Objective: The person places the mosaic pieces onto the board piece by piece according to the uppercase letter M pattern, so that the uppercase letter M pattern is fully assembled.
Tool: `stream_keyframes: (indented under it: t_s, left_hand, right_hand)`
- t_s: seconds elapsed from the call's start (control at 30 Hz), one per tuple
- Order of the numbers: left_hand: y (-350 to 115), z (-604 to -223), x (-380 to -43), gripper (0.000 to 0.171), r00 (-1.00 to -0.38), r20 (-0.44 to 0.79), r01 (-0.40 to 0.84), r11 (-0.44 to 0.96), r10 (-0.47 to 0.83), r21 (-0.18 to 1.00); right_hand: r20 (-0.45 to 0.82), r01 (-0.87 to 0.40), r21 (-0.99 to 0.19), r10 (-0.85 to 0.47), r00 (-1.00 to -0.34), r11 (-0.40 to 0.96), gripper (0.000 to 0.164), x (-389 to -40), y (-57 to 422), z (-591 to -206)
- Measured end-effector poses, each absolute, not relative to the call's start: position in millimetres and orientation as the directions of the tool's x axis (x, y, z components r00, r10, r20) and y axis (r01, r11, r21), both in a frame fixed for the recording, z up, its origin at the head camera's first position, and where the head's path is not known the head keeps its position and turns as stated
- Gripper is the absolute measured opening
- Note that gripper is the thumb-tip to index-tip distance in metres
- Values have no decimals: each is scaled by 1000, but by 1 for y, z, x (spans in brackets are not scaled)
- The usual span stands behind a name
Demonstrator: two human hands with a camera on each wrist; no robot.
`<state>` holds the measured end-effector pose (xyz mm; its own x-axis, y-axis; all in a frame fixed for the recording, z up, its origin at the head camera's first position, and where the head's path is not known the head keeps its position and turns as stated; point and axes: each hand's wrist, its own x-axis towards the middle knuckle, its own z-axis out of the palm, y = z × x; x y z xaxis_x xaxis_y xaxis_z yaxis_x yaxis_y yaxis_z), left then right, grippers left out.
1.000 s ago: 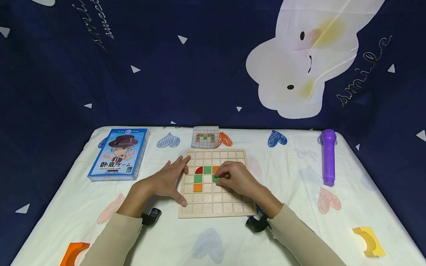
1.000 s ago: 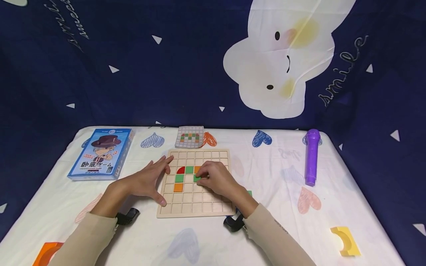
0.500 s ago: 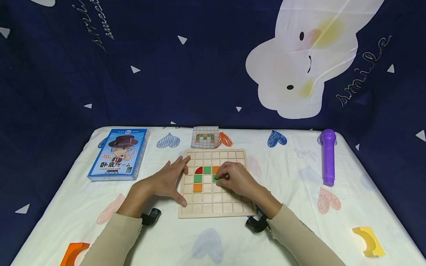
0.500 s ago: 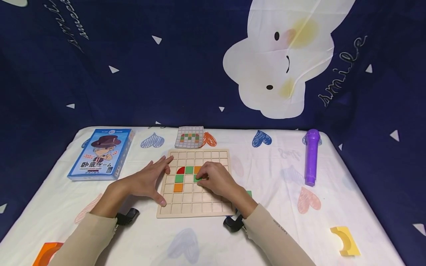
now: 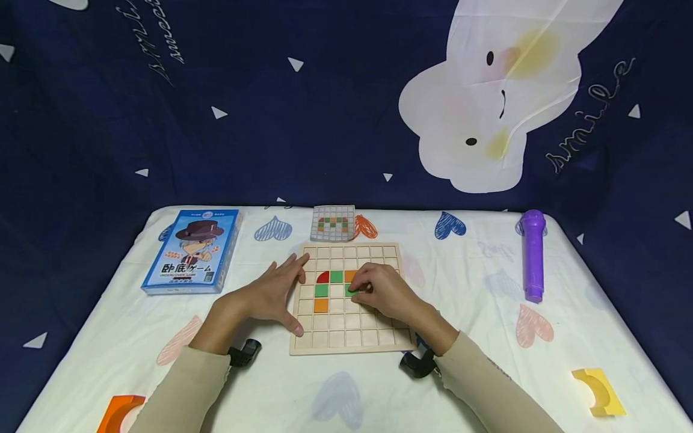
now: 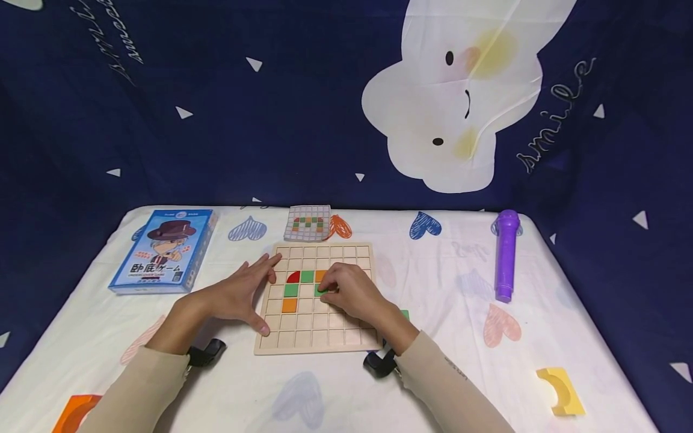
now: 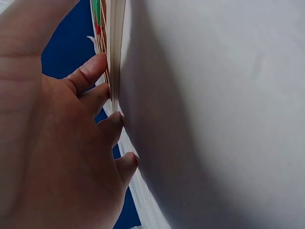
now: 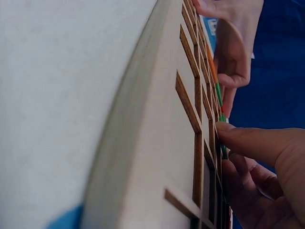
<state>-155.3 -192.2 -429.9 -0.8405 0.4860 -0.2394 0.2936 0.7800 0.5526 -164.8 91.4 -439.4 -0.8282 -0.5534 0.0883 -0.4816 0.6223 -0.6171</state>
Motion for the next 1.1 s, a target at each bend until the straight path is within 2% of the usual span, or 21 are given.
stream_keyframes:
  t_s: [0.37,0.63,0.93,1.1]
  left_hand:
    - [-192,-429,-155,95,-842,-237,294,779,485,553]
    - [-192,-429,-155,97,-841,-242,292,783,484,549]
    - [-193,-429,-154,133,-838,-222,313,772,498,553]
    - [-194,-428,-153,144,-837,-225,313,773,499,551]
  right_hand:
    - [135,-491,-699,-578,-805,521,20,-167,105,-434]
    - [137,-486,-712,-579,-803,506,22,-161,130,-426]
    - [133,-466,-727,-562,-816,505,29,-154,174,-422]
    - [140,-447,-721,-522,-842,529,33,-149,201,-424]
